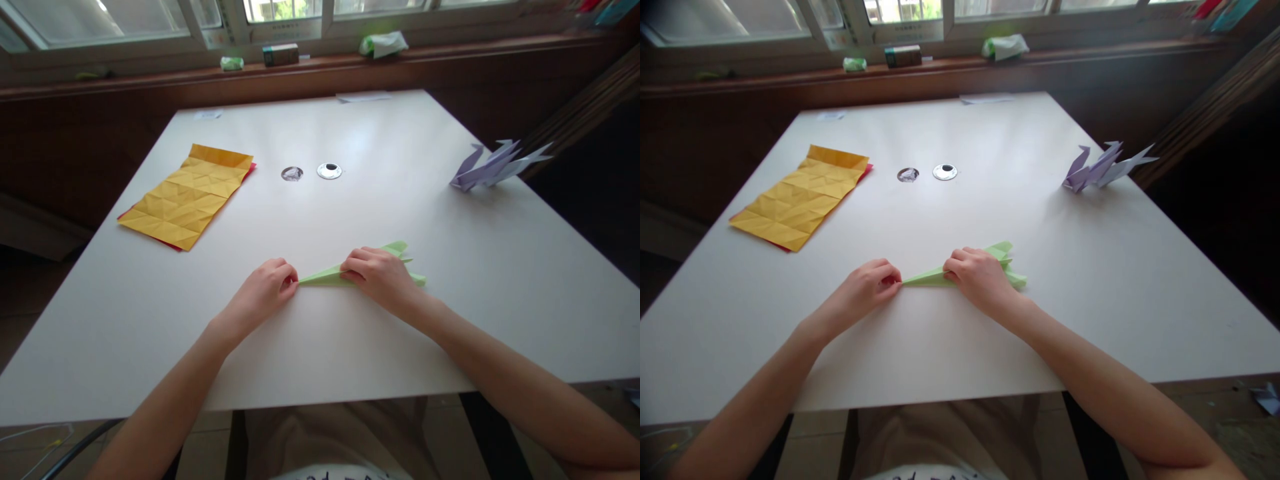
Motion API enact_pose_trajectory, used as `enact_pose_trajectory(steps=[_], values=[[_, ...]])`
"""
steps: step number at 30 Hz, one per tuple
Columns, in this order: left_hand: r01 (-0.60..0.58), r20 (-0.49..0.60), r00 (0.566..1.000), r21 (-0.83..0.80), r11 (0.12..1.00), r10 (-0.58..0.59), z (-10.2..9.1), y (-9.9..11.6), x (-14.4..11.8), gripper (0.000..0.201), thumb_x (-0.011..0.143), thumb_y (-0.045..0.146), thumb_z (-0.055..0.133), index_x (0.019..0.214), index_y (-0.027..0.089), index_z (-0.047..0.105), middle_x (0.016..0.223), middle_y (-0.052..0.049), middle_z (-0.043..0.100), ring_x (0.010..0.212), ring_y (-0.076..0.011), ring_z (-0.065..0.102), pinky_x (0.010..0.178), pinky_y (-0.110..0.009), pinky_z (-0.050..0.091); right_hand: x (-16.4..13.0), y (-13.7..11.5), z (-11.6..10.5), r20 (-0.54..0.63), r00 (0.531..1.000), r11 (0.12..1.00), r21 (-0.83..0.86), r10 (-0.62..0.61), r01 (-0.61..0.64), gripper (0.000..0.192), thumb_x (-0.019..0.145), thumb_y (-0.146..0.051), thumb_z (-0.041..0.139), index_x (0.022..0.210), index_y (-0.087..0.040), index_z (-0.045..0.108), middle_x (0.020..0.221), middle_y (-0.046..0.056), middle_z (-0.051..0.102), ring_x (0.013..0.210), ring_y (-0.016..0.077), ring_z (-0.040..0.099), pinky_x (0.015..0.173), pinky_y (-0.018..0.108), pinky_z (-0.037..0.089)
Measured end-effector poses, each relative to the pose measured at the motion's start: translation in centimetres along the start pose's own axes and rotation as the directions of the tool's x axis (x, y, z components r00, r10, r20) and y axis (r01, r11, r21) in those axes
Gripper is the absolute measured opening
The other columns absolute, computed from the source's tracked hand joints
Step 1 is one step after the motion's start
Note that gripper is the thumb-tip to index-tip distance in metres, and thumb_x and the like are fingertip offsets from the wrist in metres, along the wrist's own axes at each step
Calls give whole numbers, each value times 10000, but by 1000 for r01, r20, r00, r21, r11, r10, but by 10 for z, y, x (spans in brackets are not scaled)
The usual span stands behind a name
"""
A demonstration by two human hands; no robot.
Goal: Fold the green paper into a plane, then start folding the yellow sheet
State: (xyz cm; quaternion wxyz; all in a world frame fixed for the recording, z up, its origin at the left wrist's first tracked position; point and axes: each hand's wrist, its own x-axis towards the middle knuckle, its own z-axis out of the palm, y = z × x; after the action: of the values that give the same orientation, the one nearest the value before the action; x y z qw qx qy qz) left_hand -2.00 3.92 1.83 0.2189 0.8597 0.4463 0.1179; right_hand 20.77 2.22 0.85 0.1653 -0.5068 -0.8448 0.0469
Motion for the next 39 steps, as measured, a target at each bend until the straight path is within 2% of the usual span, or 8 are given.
enact_pose_trajectory(steps=[6,28,35,37,39], values=[[9,20,1000,48,999,-10,-4,1,-2,134,795,156,445,731,173,561,759,-15,547,713,-145,524,637,-258,407,0,1,0,9,1000,1000,-3,0,0,145,807,-155,542,695,-179,631,733,1,630,687,133,532,596,245,337],[13,34,999,39,999,-15,-7,-1,-4,148,788,175,450,720,176,582,742,-15,559,672,-135,522,605,-245,394,-2,0,-1,7,1000,1000,12,-4,4,162,812,-146,532,685,-178,627,735,6,629,685,130,523,589,243,333],[3,68,998,68,998,-8,-17,-6,-8,147,788,212,456,709,187,576,729,-10,560,662,-137,518,585,-243,382,-2,1,-1,8,1000,1000,2,-7,7,183,818,-127,508,686,-176,625,735,10,624,691,133,519,584,249,323],[18,43,999,78,997,-21,-19,-6,-8,112,790,245,479,741,191,564,750,-7,558,663,-139,516,590,-250,388,-2,2,-1,4,1000,1000,-16,-9,9,188,820,-125,503,681,-175,621,726,12,619,684,135,511,582,252,321],[18,-33,999,31,999,-17,-17,-3,-7,98,795,278,511,811,193,557,805,-11,561,698,-142,527,623,-258,408,-2,3,-1,-1,1000,999,-32,-30,30,196,826,-125,493,684,-176,618,721,13,615,678,135,502,587,255,323]])
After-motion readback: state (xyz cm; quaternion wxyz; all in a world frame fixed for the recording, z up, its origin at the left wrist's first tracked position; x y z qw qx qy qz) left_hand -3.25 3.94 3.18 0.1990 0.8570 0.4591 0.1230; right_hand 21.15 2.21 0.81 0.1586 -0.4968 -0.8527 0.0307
